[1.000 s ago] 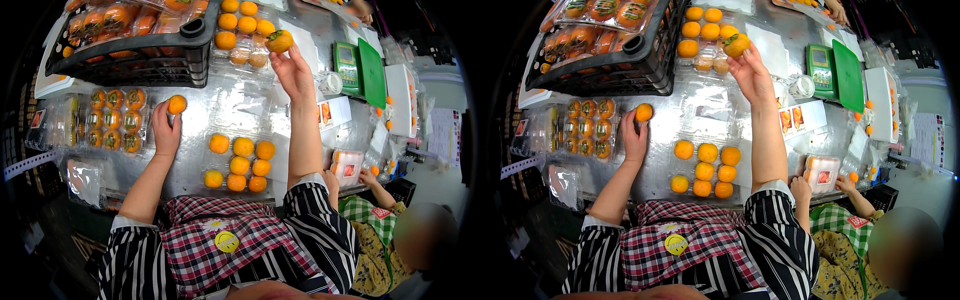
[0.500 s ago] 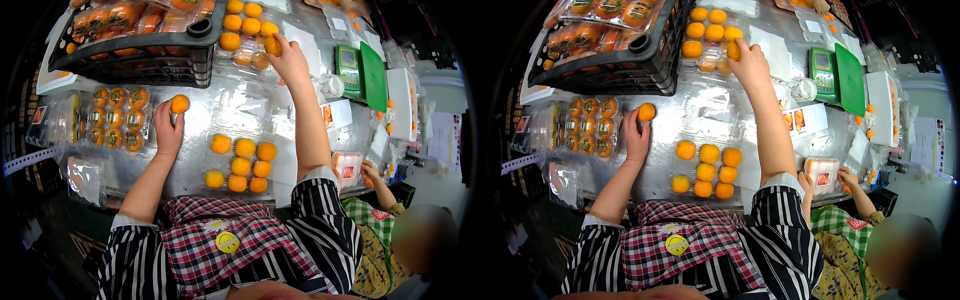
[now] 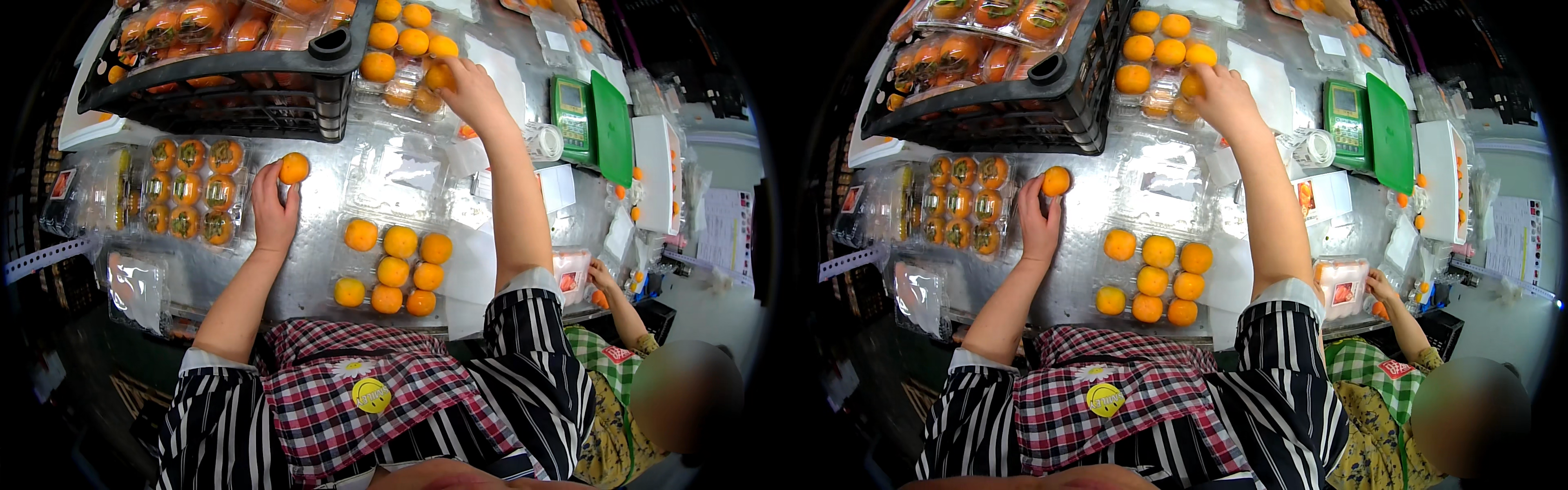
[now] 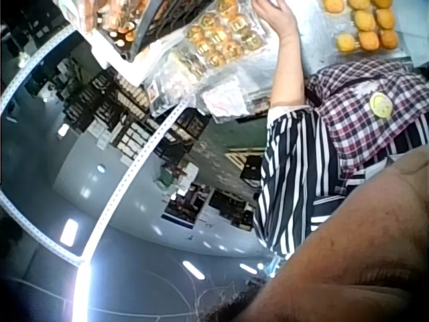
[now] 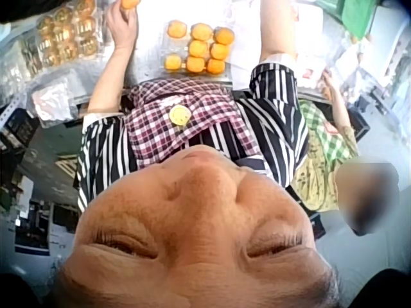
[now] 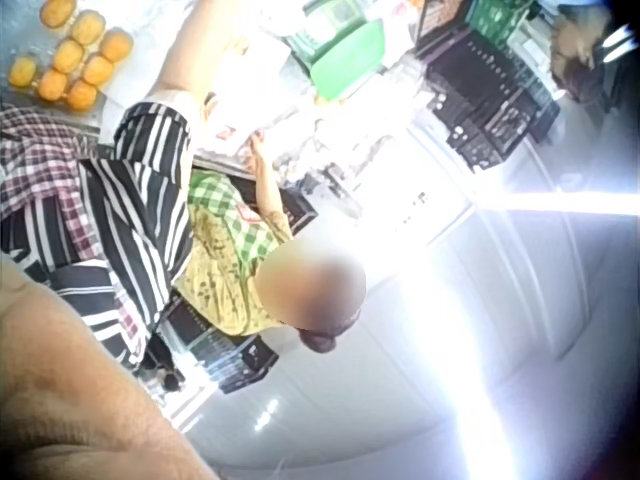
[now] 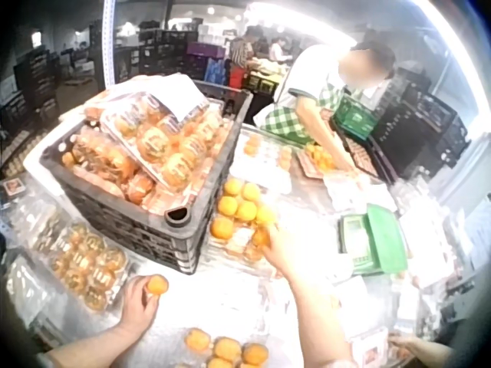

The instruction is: The person places persimmons into plastic trays, covers them with a protective sheet and a label, snaps the lids shut, and stacks the completed packages into crates.

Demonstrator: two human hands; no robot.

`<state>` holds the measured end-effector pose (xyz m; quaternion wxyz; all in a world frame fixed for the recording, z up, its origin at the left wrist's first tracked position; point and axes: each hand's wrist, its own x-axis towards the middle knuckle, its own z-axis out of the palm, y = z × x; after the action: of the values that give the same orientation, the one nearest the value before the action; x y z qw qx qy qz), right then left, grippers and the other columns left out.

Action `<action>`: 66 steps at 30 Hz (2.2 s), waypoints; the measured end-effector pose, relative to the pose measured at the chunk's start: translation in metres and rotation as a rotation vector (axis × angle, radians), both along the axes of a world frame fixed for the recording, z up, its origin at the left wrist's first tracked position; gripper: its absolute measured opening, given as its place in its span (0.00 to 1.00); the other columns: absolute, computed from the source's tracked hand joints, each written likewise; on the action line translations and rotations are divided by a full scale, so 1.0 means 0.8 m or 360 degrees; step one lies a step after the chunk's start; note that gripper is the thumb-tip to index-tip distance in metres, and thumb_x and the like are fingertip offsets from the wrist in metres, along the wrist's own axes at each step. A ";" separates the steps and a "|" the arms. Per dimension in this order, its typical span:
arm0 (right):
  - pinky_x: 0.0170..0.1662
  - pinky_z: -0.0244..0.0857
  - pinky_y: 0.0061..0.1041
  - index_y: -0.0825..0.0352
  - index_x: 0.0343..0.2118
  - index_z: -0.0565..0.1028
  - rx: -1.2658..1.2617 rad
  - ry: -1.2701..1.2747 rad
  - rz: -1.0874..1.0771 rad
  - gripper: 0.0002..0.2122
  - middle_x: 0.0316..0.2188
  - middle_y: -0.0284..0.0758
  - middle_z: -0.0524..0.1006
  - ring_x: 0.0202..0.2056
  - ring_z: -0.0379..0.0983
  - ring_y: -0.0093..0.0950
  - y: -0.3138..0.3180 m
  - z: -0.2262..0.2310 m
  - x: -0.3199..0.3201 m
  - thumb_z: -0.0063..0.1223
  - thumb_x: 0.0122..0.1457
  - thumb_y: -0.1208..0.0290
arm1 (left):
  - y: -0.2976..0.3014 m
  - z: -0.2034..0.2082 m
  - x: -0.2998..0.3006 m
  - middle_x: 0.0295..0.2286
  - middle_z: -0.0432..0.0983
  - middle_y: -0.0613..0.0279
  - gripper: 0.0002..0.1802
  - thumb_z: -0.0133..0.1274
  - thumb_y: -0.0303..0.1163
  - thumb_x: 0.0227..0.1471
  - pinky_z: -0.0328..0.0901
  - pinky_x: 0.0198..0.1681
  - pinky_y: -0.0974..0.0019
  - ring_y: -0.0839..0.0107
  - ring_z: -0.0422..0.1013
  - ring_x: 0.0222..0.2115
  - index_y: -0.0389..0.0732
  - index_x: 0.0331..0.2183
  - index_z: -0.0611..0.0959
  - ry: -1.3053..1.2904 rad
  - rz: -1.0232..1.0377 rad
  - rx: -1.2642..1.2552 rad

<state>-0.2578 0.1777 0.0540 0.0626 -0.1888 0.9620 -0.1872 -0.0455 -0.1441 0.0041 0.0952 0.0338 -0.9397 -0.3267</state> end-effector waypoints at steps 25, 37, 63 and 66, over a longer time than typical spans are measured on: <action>0.53 0.63 0.34 0.63 0.51 0.71 -0.0079 0.0328 0.0069 0.22 0.46 0.40 0.72 0.49 0.66 0.41 -0.030 0.017 -0.050 0.56 0.51 0.68 | 0.000 0.009 0.000 0.48 0.65 0.46 0.26 0.55 0.27 0.50 0.57 0.56 0.55 0.49 0.62 0.50 0.36 0.51 0.70 -0.0005 0.0003 -0.0021; 0.54 0.63 0.36 0.60 0.54 0.69 -0.0200 0.0119 -0.0234 0.26 0.50 0.45 0.70 0.50 0.67 0.44 -0.049 -0.032 -0.149 0.56 0.50 0.64 | 0.003 0.020 0.001 0.47 0.65 0.46 0.26 0.55 0.26 0.50 0.58 0.55 0.55 0.49 0.63 0.50 0.35 0.51 0.70 -0.0038 0.0009 -0.0021; 0.51 0.67 0.28 0.65 0.52 0.65 -0.1166 0.1056 -0.0055 0.29 0.52 0.41 0.66 0.52 0.66 0.35 -0.002 0.070 -0.027 0.63 0.44 0.83 | 0.001 0.024 0.003 0.48 0.65 0.46 0.25 0.54 0.26 0.50 0.57 0.56 0.55 0.49 0.62 0.50 0.34 0.51 0.70 -0.0039 -0.0007 -0.0052; 0.50 0.68 0.29 0.66 0.54 0.63 -0.1508 0.0977 -0.0155 0.27 0.52 0.41 0.66 0.52 0.66 0.32 -0.002 0.082 -0.015 0.60 0.49 0.82 | 0.001 0.023 0.002 0.48 0.65 0.46 0.25 0.54 0.27 0.50 0.56 0.56 0.55 0.49 0.62 0.51 0.34 0.51 0.70 -0.0021 -0.0012 -0.0027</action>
<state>-0.2699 0.1764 0.1195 -0.3202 -0.1973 0.7546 -0.5377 -0.0437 -0.1431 0.0222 0.0883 0.0317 -0.9431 -0.3190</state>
